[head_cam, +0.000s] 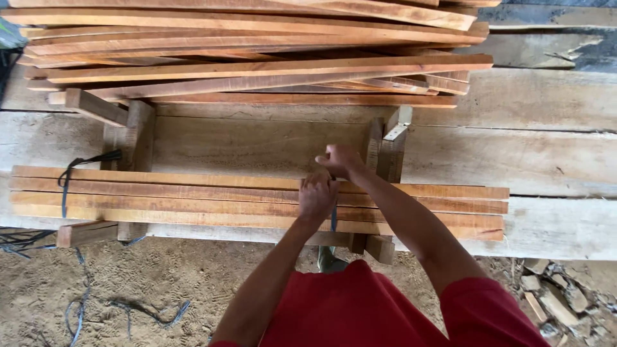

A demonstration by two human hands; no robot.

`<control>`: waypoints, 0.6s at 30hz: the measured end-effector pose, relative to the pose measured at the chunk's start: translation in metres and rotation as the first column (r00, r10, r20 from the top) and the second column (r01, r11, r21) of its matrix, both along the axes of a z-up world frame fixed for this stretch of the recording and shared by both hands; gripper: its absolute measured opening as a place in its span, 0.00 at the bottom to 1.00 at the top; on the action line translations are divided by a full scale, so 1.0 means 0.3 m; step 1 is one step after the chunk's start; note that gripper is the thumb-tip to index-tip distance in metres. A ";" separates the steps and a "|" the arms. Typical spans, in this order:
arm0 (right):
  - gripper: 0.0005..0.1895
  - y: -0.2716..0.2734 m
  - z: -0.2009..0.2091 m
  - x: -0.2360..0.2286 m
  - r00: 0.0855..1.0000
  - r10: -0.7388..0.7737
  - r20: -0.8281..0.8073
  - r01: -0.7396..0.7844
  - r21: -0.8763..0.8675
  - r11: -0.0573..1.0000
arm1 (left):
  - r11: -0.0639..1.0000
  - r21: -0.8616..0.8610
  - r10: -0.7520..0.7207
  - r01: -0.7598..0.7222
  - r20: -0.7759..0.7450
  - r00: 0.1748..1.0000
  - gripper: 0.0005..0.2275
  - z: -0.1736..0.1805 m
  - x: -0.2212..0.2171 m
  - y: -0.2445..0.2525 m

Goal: Organizing and bundling several long wood planks using black plastic ties.

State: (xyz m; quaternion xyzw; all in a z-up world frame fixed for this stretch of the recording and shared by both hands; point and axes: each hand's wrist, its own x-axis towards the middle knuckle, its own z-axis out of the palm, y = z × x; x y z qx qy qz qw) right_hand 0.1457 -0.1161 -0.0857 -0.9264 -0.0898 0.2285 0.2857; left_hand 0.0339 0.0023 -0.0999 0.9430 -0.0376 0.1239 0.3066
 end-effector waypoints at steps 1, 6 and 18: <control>0.21 -0.003 0.015 0.006 0.999 0.016 0.028 -0.014 -0.061 0.998 | 0.999 0.000 -0.048 0.048 0.006 0.999 0.10 0.019 -0.011 0.007; 0.14 0.007 -0.120 0.052 0.992 0.059 0.113 -0.044 -0.132 0.990 | 0.995 -0.009 -0.103 0.104 0.015 0.995 0.09 0.070 -0.058 0.015; 0.15 0.018 -0.223 0.042 0.953 0.094 0.287 0.029 -0.396 0.918 | 0.913 0.217 -0.374 0.346 0.107 0.921 0.08 0.033 -0.058 0.120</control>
